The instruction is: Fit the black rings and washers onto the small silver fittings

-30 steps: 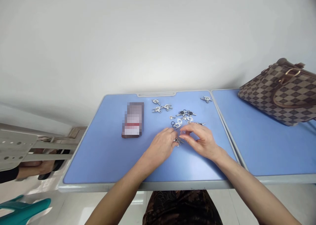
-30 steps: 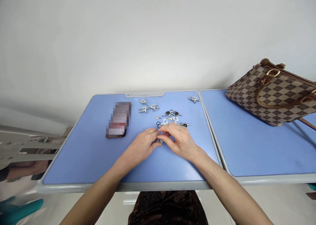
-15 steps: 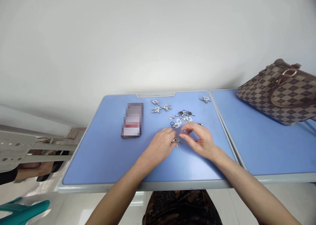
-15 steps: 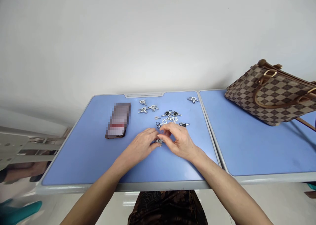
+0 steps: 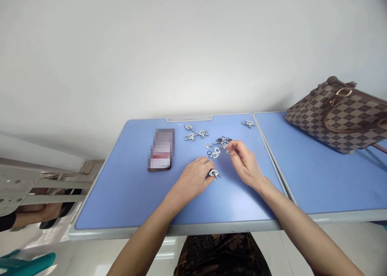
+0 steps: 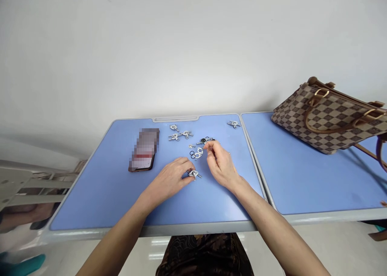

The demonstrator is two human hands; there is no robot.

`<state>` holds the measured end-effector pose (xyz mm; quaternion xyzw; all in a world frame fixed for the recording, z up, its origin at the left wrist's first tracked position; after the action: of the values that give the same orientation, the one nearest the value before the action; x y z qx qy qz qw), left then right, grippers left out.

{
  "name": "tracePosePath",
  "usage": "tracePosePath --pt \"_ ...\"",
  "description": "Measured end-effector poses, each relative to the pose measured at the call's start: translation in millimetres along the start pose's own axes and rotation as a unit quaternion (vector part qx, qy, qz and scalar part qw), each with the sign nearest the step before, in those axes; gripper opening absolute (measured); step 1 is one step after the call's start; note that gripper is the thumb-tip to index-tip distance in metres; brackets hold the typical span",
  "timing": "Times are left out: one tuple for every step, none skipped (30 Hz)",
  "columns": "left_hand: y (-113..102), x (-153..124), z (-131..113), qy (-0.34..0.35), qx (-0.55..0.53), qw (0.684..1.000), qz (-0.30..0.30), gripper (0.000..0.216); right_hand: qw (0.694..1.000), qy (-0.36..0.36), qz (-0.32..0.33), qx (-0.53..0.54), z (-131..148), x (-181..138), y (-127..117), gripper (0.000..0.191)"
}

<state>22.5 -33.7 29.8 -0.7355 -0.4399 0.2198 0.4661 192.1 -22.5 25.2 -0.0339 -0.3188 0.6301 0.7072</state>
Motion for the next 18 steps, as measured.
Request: tracePosePath --pt "0 0 0 -0.001 -0.007 1.000 0.003 0.007 0.999 -0.009 0.025 -0.030 -1 0 3 0.017" --pt "0 0 1 -0.003 -0.013 1.000 0.004 0.007 0.996 -0.025 0.053 -0.060 -3 0 7 0.018" --pt "0 1 1 -0.003 -0.017 1.000 0.004 0.007 0.991 -0.046 0.082 -0.091 -5 -1 11 0.019" --pt "0 1 2 -0.002 -0.020 1.000 0.001 0.007 0.985 -0.073 0.102 -0.120 -6 -1 15 0.021" --pt "1 1 2 0.000 -0.021 1.000 -0.003 0.007 0.976 -0.097 0.125 -0.148 -8 -2 19 0.023" --pt "1 1 3 0.003 -0.021 1.000 -0.007 0.007 0.968 -0.113 0.141 -0.176 -10 -2 23 0.025" --pt "2 1 3 0.005 -0.020 1.000 -0.010 0.007 0.959 -0.125 0.155 -0.200 -11 -3 26 0.026" --pt "2 1 4 0.006 -0.020 1.000 -0.011 0.007 0.952 -0.132 0.167 -0.222 -13 -3 29 0.026" --pt "3 0 4 0.006 -0.020 1.000 -0.010 0.008 0.946 -0.136 0.174 -0.238 -13 -3 31 0.025" --pt "3 0 4 0.005 -0.020 1.000 -0.009 0.008 0.942 -0.138 0.179 -0.249 -14 -2 32 0.024" --pt "3 0 4 0.004 -0.020 1.000 -0.008 0.009 0.939 -0.140 0.182 -0.257 -13 -2 33 0.022" --pt "3 0 4 0.003 -0.019 1.000 -0.007 0.009 0.937 -0.141 0.183 -0.261 -13 -2 34 0.021" --pt "3 0 4 0.003 -0.018 1.000 -0.007 0.009 0.936 -0.141 0.184 -0.266 -12 -2 34 0.020" --pt "3 -1 4 0.004 -0.017 1.000 -0.008 0.010 0.935 -0.141 0.185 -0.269 -11 -1 34 0.020" --pt "3 -1 3 0.005 -0.015 1.000 -0.010 0.011 0.933 -0.140 0.187 -0.273 -11 -1 34 0.019" --pt "2 -1 3 0.006 -0.015 1.000 -0.011 0.011 0.933 -0.138 0.188 -0.275 -10 -1 33 0.018" --pt "2 -1 3 0.005 -0.014 1.000 -0.011 0.011 0.933 -0.134 0.190 -0.275 -10 -1 33 0.017" --pt "2 -1 2 0.004 -0.015 1.000 -0.010 0.011 0.935 -0.129 0.191 -0.271 -10 0 33 0.016"
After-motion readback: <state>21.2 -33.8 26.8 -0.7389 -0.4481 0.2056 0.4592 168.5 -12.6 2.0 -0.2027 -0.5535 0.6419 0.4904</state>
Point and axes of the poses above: each hand's wrist, its own x-axis towards the middle knuckle, its own y-axis out of the palm, z = x × y, the point moved 3 cm from there along x, towards the middle knuckle, and after that the axes turned 11 degrees about -z, right-handed, at the moved point
